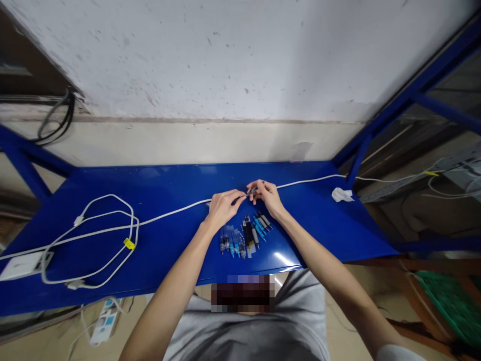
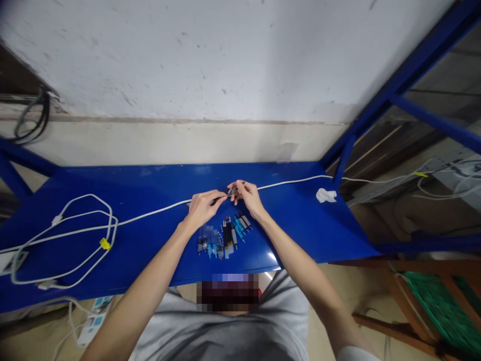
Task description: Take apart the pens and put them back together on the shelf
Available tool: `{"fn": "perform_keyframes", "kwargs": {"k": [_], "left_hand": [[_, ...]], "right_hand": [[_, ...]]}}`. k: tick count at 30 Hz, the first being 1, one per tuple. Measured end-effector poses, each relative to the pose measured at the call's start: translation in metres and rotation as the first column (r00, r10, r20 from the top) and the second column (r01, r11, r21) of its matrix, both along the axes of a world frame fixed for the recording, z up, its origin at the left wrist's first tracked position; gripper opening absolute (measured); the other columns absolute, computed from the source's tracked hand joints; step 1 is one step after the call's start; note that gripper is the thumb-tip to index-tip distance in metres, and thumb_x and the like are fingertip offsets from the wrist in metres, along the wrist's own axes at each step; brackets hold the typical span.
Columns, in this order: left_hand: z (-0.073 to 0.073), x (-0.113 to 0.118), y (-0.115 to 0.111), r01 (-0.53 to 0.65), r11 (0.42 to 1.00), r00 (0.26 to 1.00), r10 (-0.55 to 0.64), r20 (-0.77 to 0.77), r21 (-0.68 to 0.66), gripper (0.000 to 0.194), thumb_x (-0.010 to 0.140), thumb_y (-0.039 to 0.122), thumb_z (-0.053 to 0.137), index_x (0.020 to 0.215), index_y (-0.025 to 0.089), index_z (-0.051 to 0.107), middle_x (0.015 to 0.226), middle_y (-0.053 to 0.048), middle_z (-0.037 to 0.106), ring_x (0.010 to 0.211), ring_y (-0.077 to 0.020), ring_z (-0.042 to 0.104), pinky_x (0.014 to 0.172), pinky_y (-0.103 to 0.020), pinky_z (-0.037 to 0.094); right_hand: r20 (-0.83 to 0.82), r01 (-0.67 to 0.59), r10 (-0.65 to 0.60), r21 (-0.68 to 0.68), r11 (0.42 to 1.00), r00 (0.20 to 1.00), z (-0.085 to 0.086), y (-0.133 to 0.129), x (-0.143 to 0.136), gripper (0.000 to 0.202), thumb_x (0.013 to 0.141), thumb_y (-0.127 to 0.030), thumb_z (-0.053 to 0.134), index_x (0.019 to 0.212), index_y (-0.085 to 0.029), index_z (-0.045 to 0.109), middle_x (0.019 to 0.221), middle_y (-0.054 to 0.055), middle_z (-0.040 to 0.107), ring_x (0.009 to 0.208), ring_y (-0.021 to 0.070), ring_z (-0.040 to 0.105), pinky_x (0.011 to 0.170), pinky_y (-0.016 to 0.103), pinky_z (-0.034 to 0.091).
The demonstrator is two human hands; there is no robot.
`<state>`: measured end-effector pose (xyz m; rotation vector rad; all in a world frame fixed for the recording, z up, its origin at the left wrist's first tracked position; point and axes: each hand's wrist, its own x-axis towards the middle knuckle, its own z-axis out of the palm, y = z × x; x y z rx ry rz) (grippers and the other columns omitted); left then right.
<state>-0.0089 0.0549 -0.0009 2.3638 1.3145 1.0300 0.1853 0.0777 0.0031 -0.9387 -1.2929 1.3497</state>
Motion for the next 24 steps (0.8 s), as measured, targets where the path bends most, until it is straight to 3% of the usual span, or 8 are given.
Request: {"fn": "perform_keyframes", "kwargs": {"k": [5,13,18,24], "left_hand": [[-0.003,0.002,0.002,-0.008,1.000,1.000,0.007,0.027,0.031,0.024,0.102,0.035,0.055,0.103,0.024,0.076,0.100,-0.002,0.079,0.086,-0.0165,0.074,0.072,-0.025,0.050],[-0.002,0.003,0.002,-0.030,0.997,0.995,0.023,0.096,0.066,0.022,0.101,0.035,0.058,0.102,0.023,0.077,0.094,-0.001,0.078,0.080,-0.0142,0.072,0.069,-0.024,0.048],[-0.003,-0.001,0.002,-0.043,0.995,0.993,0.033,0.113,0.087,0.023,0.101,0.036,0.058,0.101,0.024,0.078,0.089,-0.001,0.077,0.076,-0.0129,0.070,0.067,-0.024,0.048],[-0.003,-0.003,0.005,-0.038,0.994,0.990,0.023,0.136,0.104,0.022,0.100,0.036,0.061,0.097,0.023,0.078,0.086,-0.001,0.076,0.074,-0.0129,0.068,0.067,-0.024,0.048]], "right_hand": [[-0.130,-0.056,0.053,-0.020,0.998,0.990,-0.006,-0.005,0.008,0.043,0.085,-0.059,0.074,0.099,-0.019,0.073,0.096,0.008,0.076,0.078,0.0179,0.074,0.079,0.033,0.062],[-0.163,-0.075,0.068,-0.039,0.996,0.984,-0.004,-0.001,0.012,0.033,0.081,-0.046,0.083,0.098,-0.019,0.074,0.099,0.009,0.080,0.081,0.0209,0.078,0.082,0.035,0.064],[-0.156,-0.109,0.106,-0.008,0.994,0.982,-0.001,-0.004,0.011,0.041,0.079,-0.039,0.086,0.112,-0.021,0.069,0.101,0.009,0.080,0.083,0.0223,0.078,0.080,0.036,0.064],[-0.069,-0.135,0.141,0.093,0.987,0.988,0.000,-0.008,0.007,0.024,0.085,-0.039,0.079,0.097,-0.019,0.072,0.106,0.009,0.076,0.088,0.0207,0.074,0.086,0.037,0.060]]}}
